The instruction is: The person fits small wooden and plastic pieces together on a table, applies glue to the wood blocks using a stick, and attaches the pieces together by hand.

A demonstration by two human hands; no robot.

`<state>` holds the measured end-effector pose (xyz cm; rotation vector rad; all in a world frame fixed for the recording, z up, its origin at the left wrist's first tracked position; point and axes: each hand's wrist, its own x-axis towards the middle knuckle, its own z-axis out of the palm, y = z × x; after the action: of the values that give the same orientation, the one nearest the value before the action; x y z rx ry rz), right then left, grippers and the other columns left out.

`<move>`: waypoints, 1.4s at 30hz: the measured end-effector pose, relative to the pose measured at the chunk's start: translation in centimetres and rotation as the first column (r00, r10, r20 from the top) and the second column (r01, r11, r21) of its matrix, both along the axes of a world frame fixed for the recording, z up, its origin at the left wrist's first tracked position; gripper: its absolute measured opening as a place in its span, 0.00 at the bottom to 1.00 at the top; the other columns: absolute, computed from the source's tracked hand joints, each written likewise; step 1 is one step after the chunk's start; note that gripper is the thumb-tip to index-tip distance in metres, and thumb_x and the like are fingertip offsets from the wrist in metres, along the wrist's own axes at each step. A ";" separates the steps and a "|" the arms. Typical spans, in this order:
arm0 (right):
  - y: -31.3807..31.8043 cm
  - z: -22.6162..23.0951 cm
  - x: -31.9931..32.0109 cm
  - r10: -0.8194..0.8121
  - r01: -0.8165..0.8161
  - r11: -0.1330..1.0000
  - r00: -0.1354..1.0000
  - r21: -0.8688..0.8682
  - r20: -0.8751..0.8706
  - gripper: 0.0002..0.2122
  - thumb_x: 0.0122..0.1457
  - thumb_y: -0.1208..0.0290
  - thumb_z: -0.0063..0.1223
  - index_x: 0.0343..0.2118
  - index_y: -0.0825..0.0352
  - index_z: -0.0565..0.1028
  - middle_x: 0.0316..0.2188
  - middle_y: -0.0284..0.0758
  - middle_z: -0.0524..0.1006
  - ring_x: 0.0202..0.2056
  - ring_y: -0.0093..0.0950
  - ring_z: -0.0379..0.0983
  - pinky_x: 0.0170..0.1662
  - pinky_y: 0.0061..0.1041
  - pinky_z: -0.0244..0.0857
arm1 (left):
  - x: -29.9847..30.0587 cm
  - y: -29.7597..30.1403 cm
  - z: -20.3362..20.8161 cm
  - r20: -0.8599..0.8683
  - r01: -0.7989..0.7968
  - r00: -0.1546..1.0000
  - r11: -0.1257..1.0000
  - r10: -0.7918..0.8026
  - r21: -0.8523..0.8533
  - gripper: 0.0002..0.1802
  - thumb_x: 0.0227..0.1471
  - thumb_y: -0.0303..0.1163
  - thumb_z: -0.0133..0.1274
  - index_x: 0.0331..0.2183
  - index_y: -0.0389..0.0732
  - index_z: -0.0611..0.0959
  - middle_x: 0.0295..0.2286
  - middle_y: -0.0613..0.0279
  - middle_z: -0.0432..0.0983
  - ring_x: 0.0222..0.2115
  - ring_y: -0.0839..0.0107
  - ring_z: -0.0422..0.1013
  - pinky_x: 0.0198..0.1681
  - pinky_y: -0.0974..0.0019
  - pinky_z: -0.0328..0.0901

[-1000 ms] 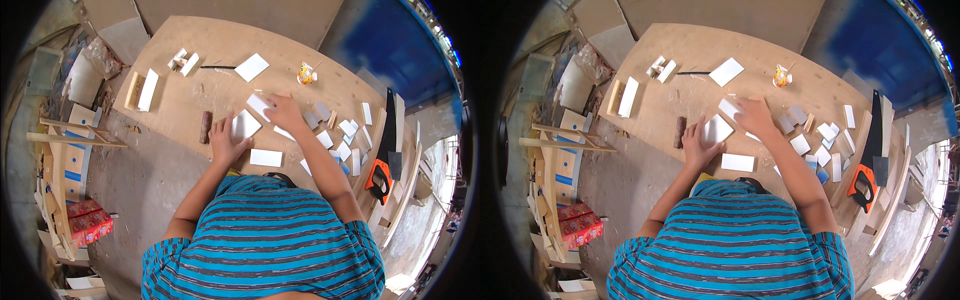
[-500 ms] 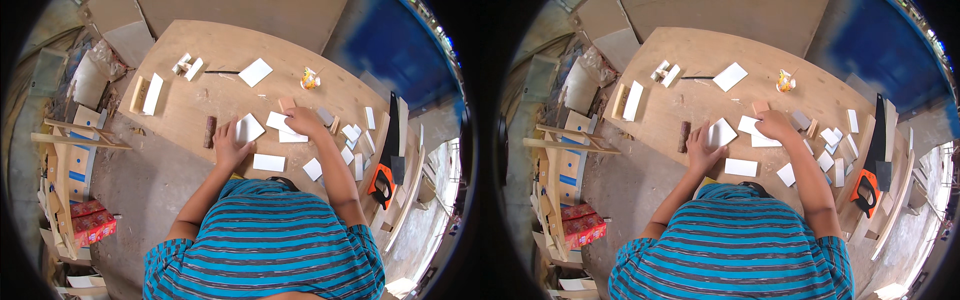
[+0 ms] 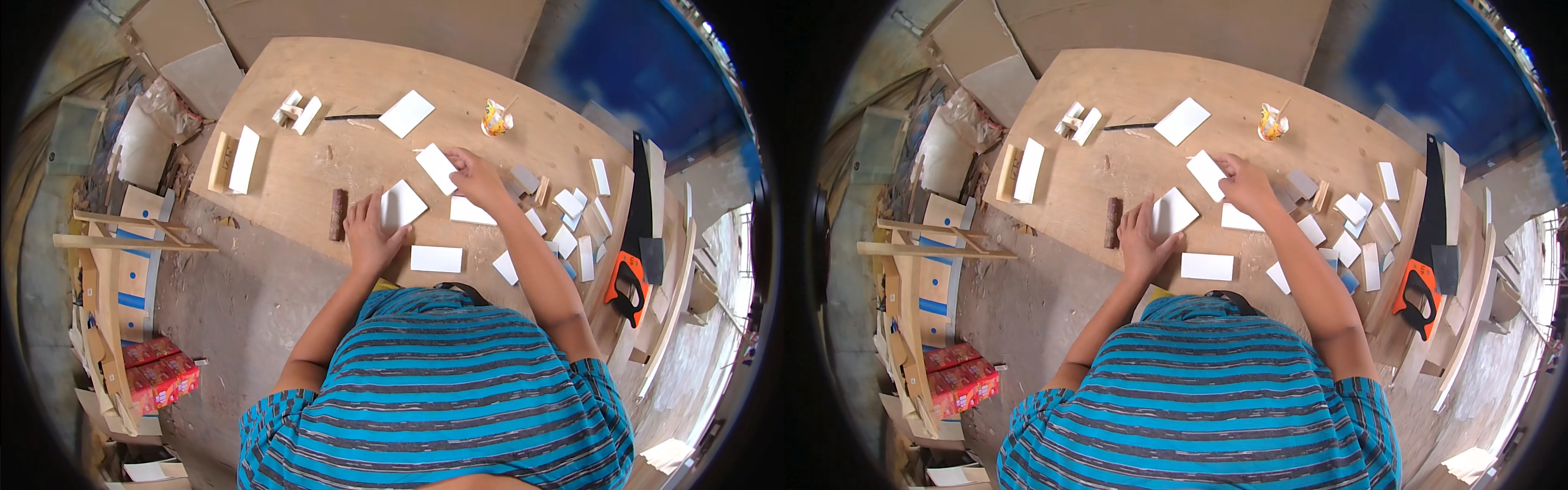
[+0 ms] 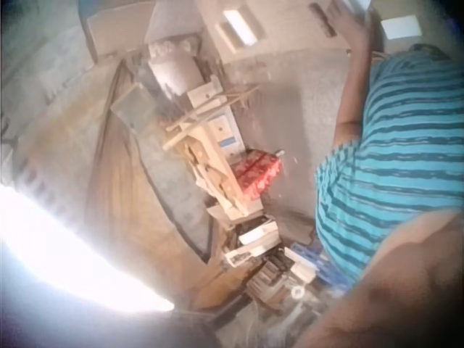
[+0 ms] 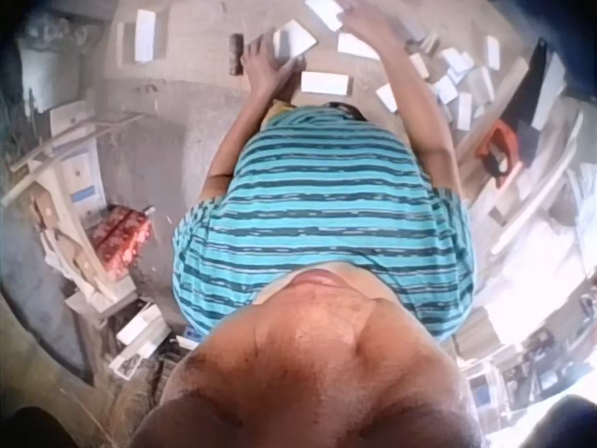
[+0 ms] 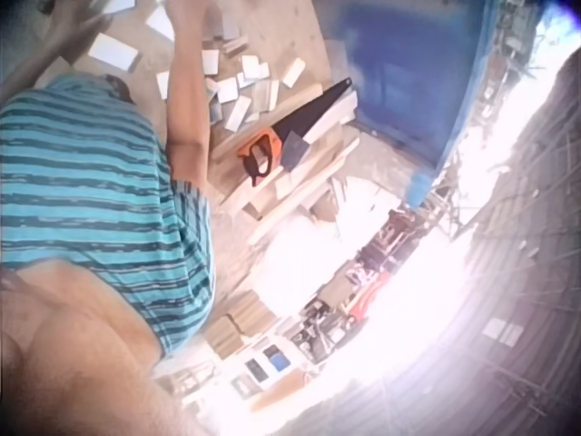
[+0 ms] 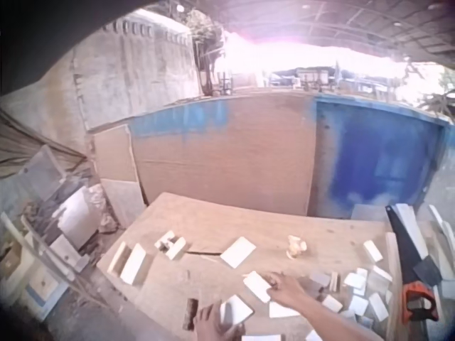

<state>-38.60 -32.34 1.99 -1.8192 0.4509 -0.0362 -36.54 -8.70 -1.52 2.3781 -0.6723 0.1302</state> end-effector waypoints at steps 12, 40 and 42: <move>2.1 0.4 -0.4 0.131 -0.028 0.689 0.987 -0.724 0.087 0.16 0.50 0.73 0.52 0.43 0.64 0.73 0.34 0.41 0.77 0.36 0.39 0.74 0.40 0.35 0.67 | -0.1 0.4 0.1 -0.047 0.063 0.996 0.975 -0.074 -0.211 0.51 0.29 0.33 0.67 0.58 0.39 0.63 0.48 0.46 0.67 0.48 0.49 0.62 0.54 0.52 0.58; 9.0 -1.9 -14.2 0.031 0.081 0.803 0.984 -0.590 0.177 0.24 0.40 0.75 0.59 0.45 0.67 0.73 0.45 0.40 0.72 0.47 0.42 0.67 0.50 0.36 0.64 | 1.6 3.2 0.8 -0.086 0.377 0.920 0.924 -0.382 -0.070 0.52 0.35 0.30 0.66 0.60 0.37 0.57 0.55 0.44 0.60 0.54 0.47 0.58 0.58 0.55 0.55; 9.3 -2.1 -14.3 0.019 0.114 0.791 0.978 -0.601 0.210 0.23 0.41 0.74 0.59 0.45 0.67 0.73 0.44 0.40 0.72 0.46 0.42 0.67 0.49 0.36 0.64 | 1.6 3.5 0.8 -0.080 0.393 0.914 0.916 -0.398 -0.079 0.53 0.35 0.31 0.66 0.60 0.37 0.57 0.54 0.44 0.62 0.53 0.47 0.60 0.57 0.54 0.56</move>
<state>-52.90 -23.08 -0.09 -2.4133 0.3572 -0.4530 -34.96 -5.22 -0.69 2.1250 -1.0714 -0.1354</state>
